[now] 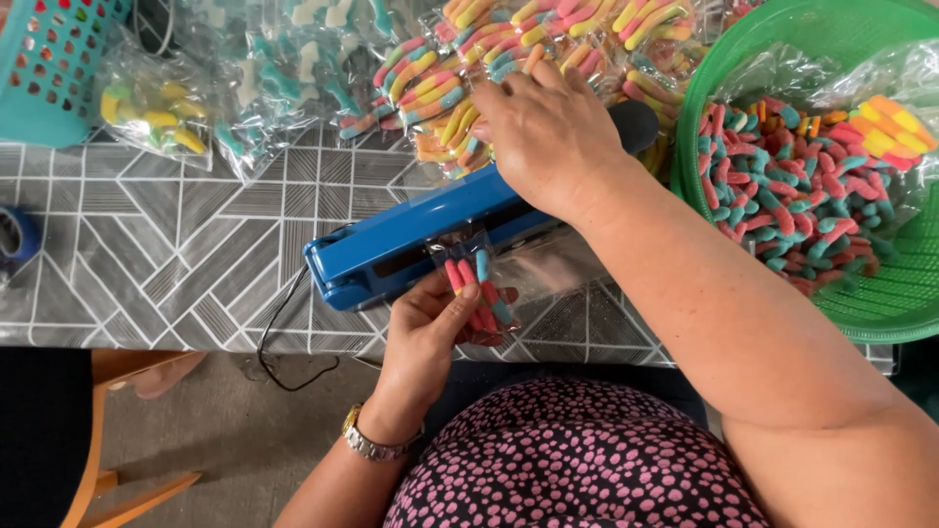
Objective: Manually filling small plastic bags with gummy candies and sealing them using a heat sealer.
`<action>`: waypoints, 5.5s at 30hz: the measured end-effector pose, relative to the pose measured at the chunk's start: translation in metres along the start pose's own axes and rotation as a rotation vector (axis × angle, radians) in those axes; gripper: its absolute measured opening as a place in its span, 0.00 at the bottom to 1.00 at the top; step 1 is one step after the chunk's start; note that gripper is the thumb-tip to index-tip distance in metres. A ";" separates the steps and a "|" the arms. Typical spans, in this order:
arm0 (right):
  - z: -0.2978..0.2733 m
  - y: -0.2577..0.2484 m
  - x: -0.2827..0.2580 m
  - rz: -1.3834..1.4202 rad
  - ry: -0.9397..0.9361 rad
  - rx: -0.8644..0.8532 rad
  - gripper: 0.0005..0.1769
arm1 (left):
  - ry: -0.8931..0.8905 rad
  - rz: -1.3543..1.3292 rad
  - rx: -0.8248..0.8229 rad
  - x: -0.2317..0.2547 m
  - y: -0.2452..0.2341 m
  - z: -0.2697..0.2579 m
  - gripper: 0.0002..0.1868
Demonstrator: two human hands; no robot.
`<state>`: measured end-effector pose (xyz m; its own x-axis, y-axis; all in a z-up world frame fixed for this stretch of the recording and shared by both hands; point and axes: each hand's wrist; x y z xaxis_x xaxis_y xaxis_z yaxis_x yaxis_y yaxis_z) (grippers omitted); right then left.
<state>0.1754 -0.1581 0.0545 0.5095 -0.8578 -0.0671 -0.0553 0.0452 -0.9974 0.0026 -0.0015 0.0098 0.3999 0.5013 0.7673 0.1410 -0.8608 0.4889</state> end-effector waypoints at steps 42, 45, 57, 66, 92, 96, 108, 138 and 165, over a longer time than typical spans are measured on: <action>-0.095 0.017 -0.079 -0.201 -0.165 0.334 0.15 | 0.160 -0.090 -0.052 -0.023 -0.016 0.005 0.18; -0.092 0.016 -0.079 -0.149 -0.184 0.338 0.16 | 0.161 -0.076 -0.050 -0.018 -0.013 0.003 0.18; -0.115 0.024 -0.041 -0.317 -0.016 0.491 0.19 | 0.184 -0.120 -0.072 0.005 0.000 0.000 0.23; -0.121 0.015 -0.029 0.117 0.060 0.429 0.12 | 0.204 -0.124 -0.110 0.025 0.009 0.006 0.22; -0.135 0.011 -0.015 1.351 0.346 -0.061 0.10 | 0.294 0.787 -0.363 0.004 0.017 -0.015 0.44; -0.145 0.008 -0.021 1.293 0.092 -0.030 0.06 | 0.547 0.467 -0.246 0.004 0.026 -0.009 0.22; -0.151 -0.010 -0.006 1.259 0.068 0.397 0.05 | 0.652 0.690 -0.288 0.008 0.048 -0.009 0.15; -0.221 0.005 0.269 -0.076 0.630 -0.049 0.23 | 0.611 0.323 -0.150 -0.011 0.048 0.022 0.07; -0.220 -0.057 0.111 1.127 0.300 0.450 0.18 | 0.516 0.281 -0.242 -0.016 0.056 0.027 0.06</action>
<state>0.0465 -0.3685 0.1088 0.1503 -0.3080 -0.9394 -0.0051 0.9500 -0.3123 0.0287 -0.0599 0.0138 -0.1044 0.2889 0.9516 -0.1388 -0.9517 0.2737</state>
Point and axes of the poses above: each hand's wrist, its own z-axis towards the middle knuckle, its own y-axis out of the palm, x = y × z, and after that the axes turned 7 degrees about -z, right-handed
